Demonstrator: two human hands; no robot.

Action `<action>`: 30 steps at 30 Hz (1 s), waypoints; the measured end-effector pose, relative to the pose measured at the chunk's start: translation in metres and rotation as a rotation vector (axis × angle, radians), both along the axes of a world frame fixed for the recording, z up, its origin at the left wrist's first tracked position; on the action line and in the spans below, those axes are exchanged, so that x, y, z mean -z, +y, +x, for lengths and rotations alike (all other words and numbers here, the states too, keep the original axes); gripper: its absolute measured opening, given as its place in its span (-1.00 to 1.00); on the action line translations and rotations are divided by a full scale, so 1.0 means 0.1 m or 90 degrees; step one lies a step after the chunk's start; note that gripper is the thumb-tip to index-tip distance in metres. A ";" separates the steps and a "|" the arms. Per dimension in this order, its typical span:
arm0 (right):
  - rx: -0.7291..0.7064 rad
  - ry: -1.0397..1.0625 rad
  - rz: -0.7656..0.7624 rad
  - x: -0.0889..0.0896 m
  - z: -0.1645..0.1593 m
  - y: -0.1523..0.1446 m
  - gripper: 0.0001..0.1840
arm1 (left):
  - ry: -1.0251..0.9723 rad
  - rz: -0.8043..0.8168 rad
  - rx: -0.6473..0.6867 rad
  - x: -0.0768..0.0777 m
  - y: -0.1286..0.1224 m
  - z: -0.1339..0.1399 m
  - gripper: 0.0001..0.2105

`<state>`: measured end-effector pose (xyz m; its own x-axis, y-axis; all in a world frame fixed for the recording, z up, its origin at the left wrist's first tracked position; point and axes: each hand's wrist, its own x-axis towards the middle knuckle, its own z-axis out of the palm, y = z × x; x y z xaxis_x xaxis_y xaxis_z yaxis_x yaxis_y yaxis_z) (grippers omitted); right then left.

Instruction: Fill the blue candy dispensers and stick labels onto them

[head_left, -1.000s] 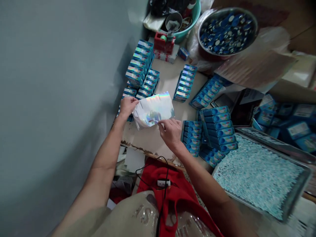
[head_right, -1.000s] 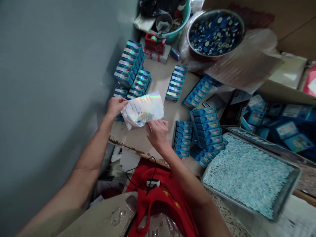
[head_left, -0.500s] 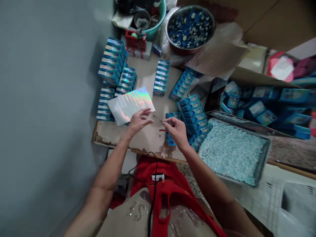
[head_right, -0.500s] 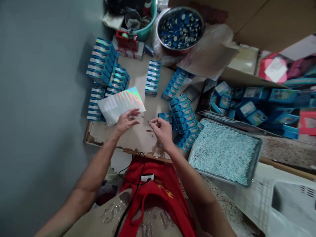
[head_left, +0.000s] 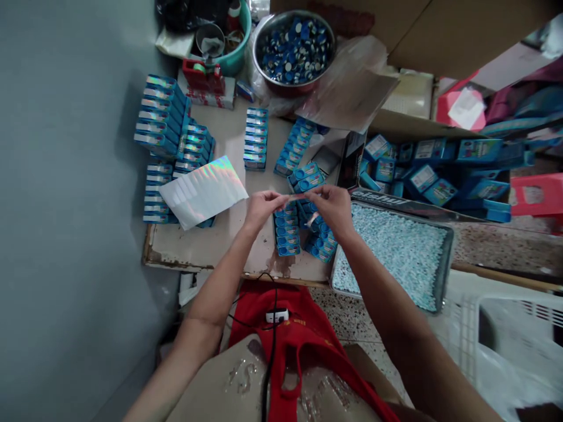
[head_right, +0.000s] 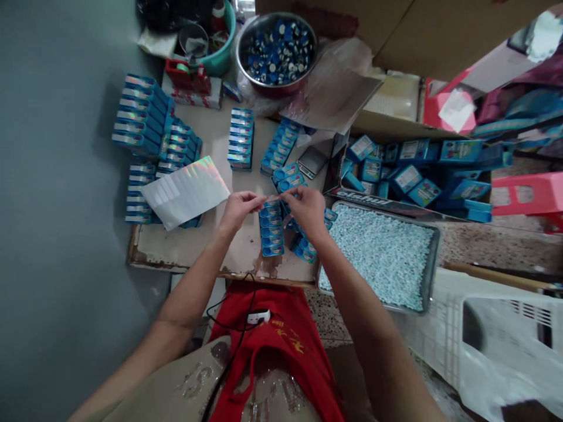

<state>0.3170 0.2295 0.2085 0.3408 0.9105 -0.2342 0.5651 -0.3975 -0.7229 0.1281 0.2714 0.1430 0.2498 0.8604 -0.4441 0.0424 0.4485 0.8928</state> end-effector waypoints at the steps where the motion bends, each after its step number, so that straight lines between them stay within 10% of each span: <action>1: -0.004 -0.043 0.004 0.02 0.07 0.13 -0.68 | 0.003 0.003 -0.013 0.00 0.07 0.08 -0.66; 9: -0.041 -0.194 -0.070 0.33 0.36 0.84 -0.79 | 0.027 -0.045 -0.078 0.09 0.48 0.45 -0.74; 20: -0.055 -0.222 -0.094 0.43 0.28 0.89 -0.79 | 0.001 -0.063 -0.108 0.22 0.49 0.46 -0.76; 30: 0.049 -0.179 -0.054 0.73 0.44 0.99 -0.53 | -0.103 -0.296 -0.140 0.57 0.54 0.55 -0.74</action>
<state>0.3606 0.3281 0.1360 0.4702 0.8607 -0.1950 0.7047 -0.4992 -0.5042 0.1832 0.3259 0.0861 0.1818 0.6222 -0.7614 -0.2187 0.7805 0.5856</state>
